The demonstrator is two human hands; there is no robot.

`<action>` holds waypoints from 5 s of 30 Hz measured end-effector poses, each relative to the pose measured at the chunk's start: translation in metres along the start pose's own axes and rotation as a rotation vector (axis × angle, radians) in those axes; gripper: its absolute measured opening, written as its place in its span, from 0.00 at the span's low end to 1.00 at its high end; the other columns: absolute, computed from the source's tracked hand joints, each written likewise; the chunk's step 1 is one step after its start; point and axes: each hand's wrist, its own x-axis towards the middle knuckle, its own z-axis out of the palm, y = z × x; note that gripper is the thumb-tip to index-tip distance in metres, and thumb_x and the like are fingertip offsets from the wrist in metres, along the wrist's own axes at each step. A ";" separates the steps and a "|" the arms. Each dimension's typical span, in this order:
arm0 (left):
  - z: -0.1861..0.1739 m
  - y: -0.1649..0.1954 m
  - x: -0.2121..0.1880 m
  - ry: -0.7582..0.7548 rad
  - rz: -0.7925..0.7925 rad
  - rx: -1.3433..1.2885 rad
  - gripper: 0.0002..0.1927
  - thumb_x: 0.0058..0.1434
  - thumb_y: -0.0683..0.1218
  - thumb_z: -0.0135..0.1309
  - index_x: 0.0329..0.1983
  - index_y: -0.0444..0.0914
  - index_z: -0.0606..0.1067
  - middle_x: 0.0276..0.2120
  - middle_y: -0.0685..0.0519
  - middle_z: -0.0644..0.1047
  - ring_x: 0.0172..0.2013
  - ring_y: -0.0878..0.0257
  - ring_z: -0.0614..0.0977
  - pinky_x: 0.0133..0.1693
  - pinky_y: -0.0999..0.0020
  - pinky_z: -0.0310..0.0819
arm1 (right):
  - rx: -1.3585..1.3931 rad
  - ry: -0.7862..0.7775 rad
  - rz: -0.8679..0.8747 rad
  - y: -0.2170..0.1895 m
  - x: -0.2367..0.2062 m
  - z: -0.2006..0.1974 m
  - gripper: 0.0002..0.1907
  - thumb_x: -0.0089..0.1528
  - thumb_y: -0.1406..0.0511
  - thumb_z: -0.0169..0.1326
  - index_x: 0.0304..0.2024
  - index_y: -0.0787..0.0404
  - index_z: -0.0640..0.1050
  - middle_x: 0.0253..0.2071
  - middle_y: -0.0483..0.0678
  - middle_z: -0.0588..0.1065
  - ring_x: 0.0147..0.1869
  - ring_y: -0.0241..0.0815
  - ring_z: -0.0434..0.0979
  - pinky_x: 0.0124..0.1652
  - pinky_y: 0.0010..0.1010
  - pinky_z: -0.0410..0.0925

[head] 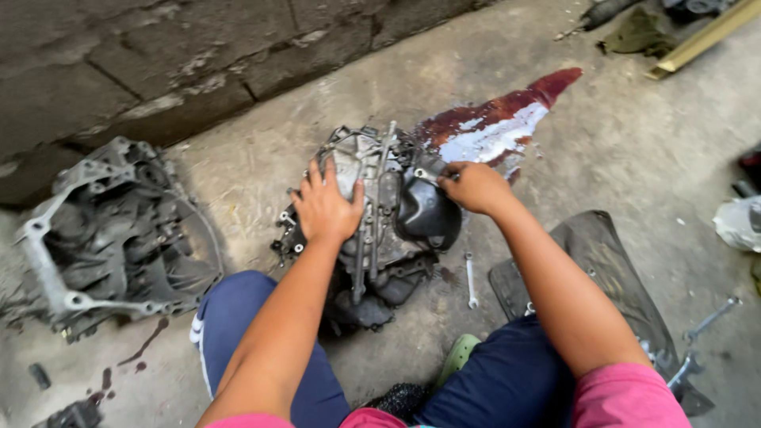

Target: The person sits on the floor and uses a wrench to tighten bolts on a disassembled engine block. They repeatedly select different wrenches from a nearby mat and apply them to various bolt locations on the engine casing.

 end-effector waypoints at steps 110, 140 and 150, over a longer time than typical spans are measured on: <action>0.016 0.008 0.010 0.046 0.052 -0.006 0.41 0.64 0.66 0.47 0.74 0.38 0.61 0.71 0.37 0.60 0.63 0.38 0.66 0.63 0.36 0.51 | -0.130 -0.274 -0.035 -0.003 0.030 -0.016 0.26 0.66 0.45 0.44 0.52 0.49 0.83 0.48 0.54 0.81 0.53 0.58 0.80 0.52 0.47 0.71; 0.017 -0.009 -0.009 0.038 0.042 -0.034 0.42 0.64 0.67 0.47 0.74 0.39 0.61 0.71 0.39 0.58 0.63 0.36 0.66 0.63 0.32 0.50 | 0.906 -0.047 0.278 -0.029 -0.175 0.090 0.17 0.71 0.55 0.43 0.48 0.61 0.73 0.28 0.58 0.79 0.28 0.49 0.79 0.30 0.41 0.70; -0.001 -0.013 -0.023 0.046 0.040 -0.077 0.42 0.63 0.68 0.46 0.74 0.40 0.61 0.72 0.40 0.59 0.64 0.37 0.66 0.63 0.32 0.49 | 1.613 -0.110 0.562 -0.071 -0.160 0.117 0.16 0.70 0.54 0.40 0.53 0.57 0.66 0.41 0.59 0.82 0.42 0.56 0.85 0.38 0.40 0.76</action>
